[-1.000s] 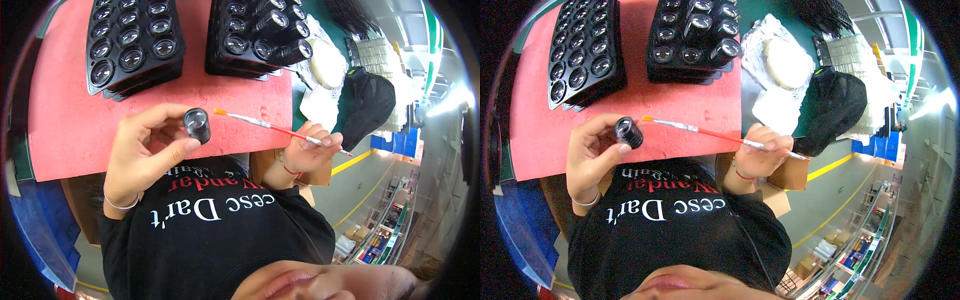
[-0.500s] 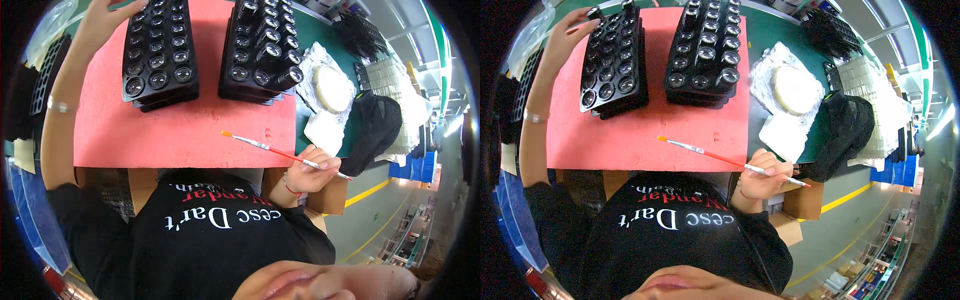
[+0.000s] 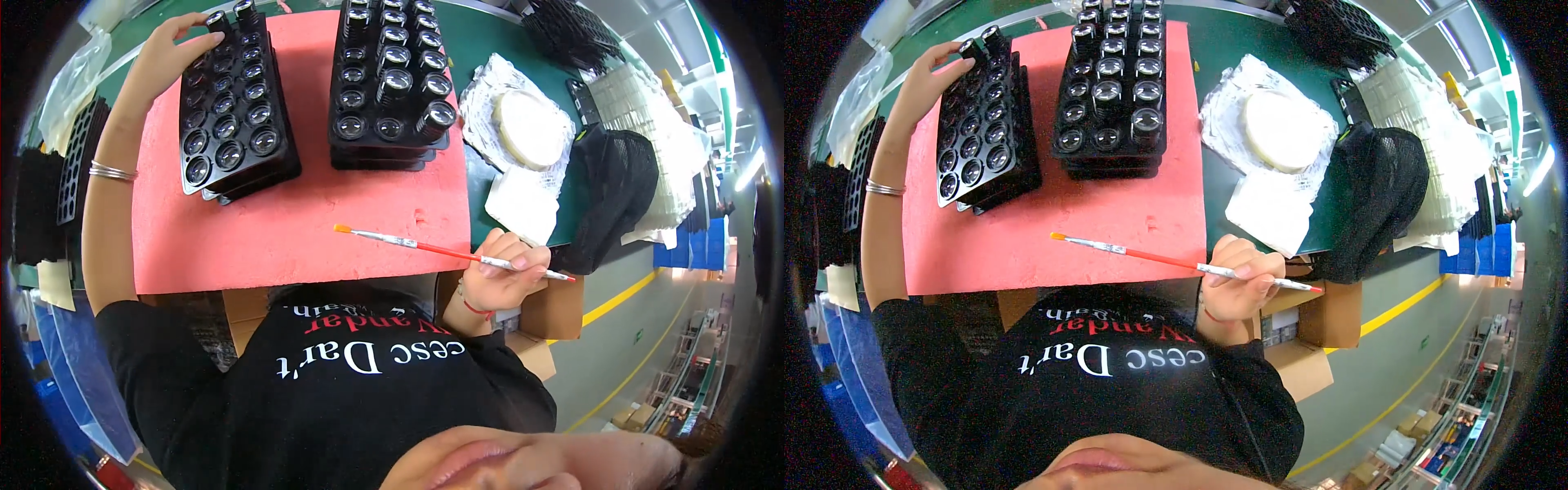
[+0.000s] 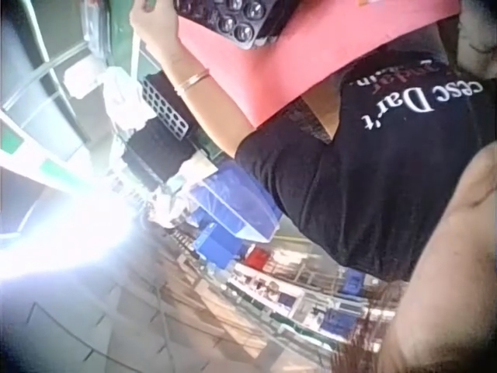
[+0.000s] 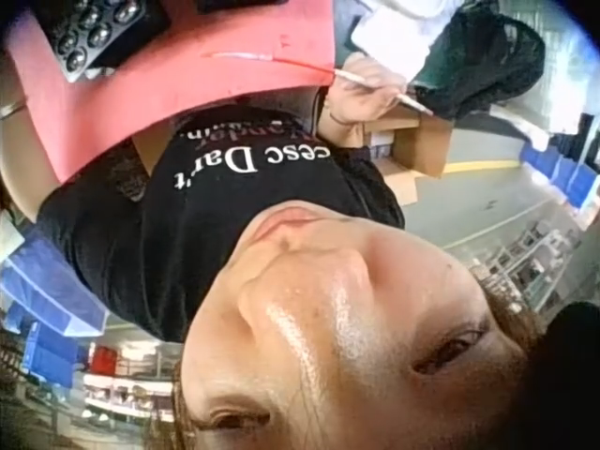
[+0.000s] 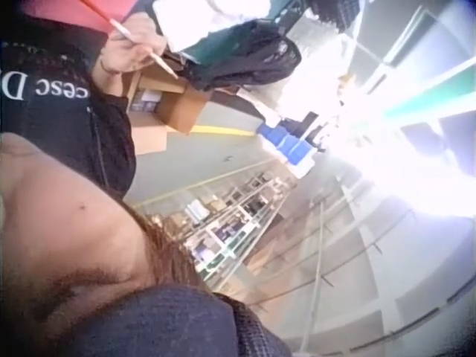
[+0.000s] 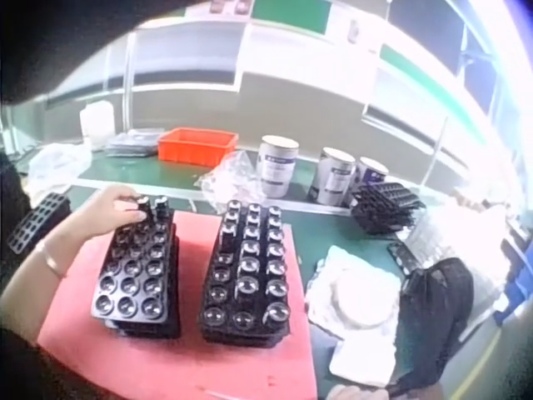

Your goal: Apply orange coating to small circular components using a brush and organize them into a tray.

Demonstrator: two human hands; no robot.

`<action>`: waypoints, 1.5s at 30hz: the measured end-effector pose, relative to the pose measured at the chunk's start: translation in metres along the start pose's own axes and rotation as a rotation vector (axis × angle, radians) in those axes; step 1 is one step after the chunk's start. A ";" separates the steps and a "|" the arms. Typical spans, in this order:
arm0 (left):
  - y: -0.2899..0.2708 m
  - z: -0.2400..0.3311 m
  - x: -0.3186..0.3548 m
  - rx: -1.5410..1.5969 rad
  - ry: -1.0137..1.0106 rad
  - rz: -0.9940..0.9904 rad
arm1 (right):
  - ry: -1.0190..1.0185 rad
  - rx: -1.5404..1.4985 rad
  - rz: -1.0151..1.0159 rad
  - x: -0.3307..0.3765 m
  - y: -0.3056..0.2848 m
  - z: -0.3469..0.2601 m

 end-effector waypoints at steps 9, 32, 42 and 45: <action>0.011 0.177 0.056 -0.177 0.530 0.040 | 0.045 -0.028 0.039 0.000 -0.003 -0.002; 0.046 0.175 0.159 0.277 0.334 -0.523 | -0.268 1.005 0.225 -0.068 -0.095 -0.035; 0.070 0.151 0.184 0.606 -0.201 -0.179 | -0.130 0.962 0.252 -0.077 -0.088 -0.034; 0.063 0.151 0.187 0.556 -0.245 -0.184 | -0.058 0.491 0.376 -0.080 -0.103 -0.027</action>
Point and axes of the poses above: each hand's wrist, its own x-axis away from the middle knuckle, its own y-axis out of the palm, z = x × y, the point moved 2 cm from there along -x, towards the middle knuckle, and after that the axes turned 6 degrees about x, right-handed, at the moved point
